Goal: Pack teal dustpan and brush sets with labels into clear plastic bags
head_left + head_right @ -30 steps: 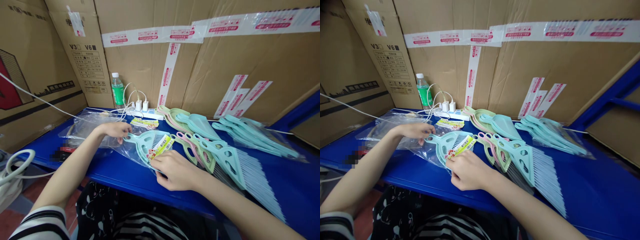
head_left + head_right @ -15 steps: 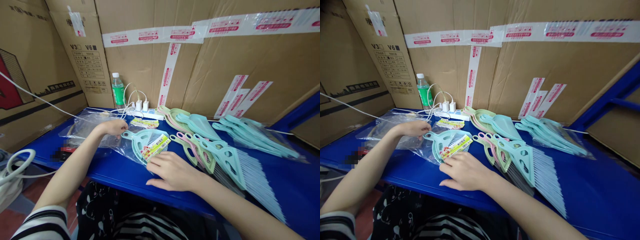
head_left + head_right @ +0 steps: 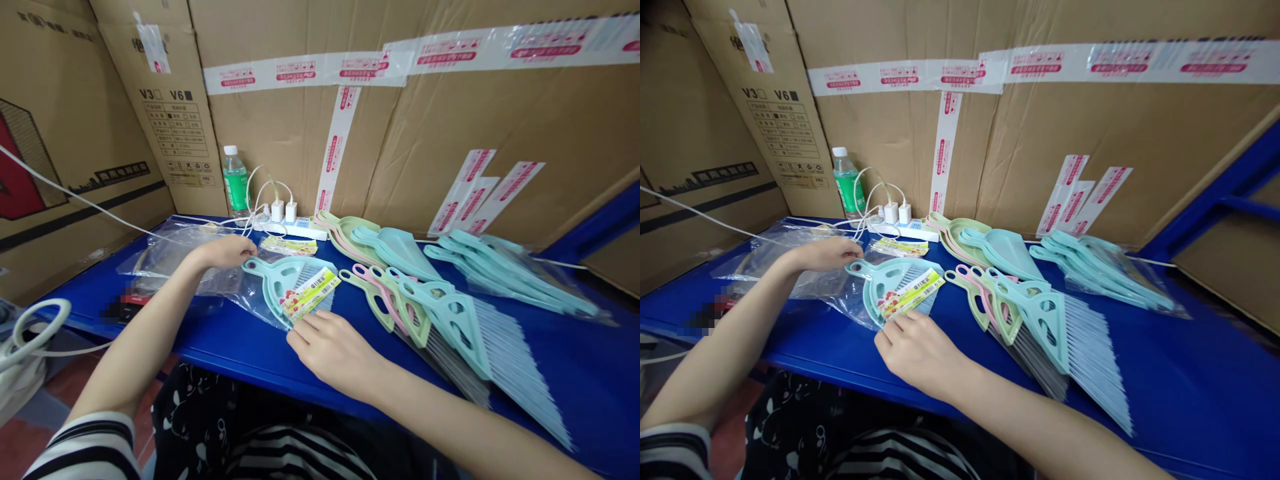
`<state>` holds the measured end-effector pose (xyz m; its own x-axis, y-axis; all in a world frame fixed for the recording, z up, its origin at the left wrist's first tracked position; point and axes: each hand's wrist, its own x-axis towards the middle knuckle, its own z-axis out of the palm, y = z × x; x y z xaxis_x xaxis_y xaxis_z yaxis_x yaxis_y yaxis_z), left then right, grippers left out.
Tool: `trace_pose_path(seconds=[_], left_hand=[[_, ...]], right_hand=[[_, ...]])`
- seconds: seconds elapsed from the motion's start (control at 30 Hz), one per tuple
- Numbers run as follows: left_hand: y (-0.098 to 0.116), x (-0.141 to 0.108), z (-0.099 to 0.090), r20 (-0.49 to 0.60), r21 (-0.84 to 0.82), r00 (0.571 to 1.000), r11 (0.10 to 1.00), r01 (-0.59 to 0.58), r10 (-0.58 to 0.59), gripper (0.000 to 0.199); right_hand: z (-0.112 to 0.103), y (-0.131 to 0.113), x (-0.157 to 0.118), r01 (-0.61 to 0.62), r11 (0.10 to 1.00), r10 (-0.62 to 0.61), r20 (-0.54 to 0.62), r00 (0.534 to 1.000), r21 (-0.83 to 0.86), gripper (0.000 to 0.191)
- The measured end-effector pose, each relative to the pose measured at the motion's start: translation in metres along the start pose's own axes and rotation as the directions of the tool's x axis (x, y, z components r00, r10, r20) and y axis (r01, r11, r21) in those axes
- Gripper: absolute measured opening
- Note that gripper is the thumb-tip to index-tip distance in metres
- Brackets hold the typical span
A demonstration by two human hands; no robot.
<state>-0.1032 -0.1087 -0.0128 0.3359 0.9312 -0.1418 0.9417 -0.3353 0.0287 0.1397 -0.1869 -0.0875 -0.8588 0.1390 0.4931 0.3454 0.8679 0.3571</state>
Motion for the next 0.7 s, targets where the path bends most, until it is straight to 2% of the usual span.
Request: trace_pose_path(seconds=[0.1,0.3,0.43,0.53,0.6,0.7], left_hand=[[-0.004,-0.001,-0.002,-0.013,0.024,0.998,0.998,0.064,-0.064,0.026],[-0.009,-0.002,-0.003,-0.013,0.086,0.99,0.986,0.144,-0.144,0.024],[-0.009,-0.003,-0.005,0.006,0.142,0.98,0.971,0.194,-0.197,0.022],[-0.007,-0.006,-0.007,-0.001,0.185,0.96,0.944,0.274,-0.279,0.026],[-0.005,-0.008,-0.009,-0.002,0.206,0.943,0.922,0.327,-0.334,0.031],[-0.004,-0.008,-0.008,0.002,0.2,0.938,0.919,0.34,-0.348,0.033]], right_hand=[[-0.001,0.002,-0.001,-0.012,0.999,0.01,0.044,0.999,0.03,0.016],[-0.006,0.006,0.0,-0.019,0.994,-0.003,0.204,0.979,0.105,0.01],[-0.007,0.007,0.0,-0.018,0.989,-0.016,0.23,0.973,0.148,0.01],[-0.008,0.008,0.001,-0.026,0.984,-0.021,0.262,0.965,0.175,0.012],[-0.011,0.01,0.002,-0.062,0.978,0.002,0.289,0.957,0.2,0.012],[-0.016,0.018,0.004,-0.189,0.963,0.114,0.343,0.932,0.192,0.019]])
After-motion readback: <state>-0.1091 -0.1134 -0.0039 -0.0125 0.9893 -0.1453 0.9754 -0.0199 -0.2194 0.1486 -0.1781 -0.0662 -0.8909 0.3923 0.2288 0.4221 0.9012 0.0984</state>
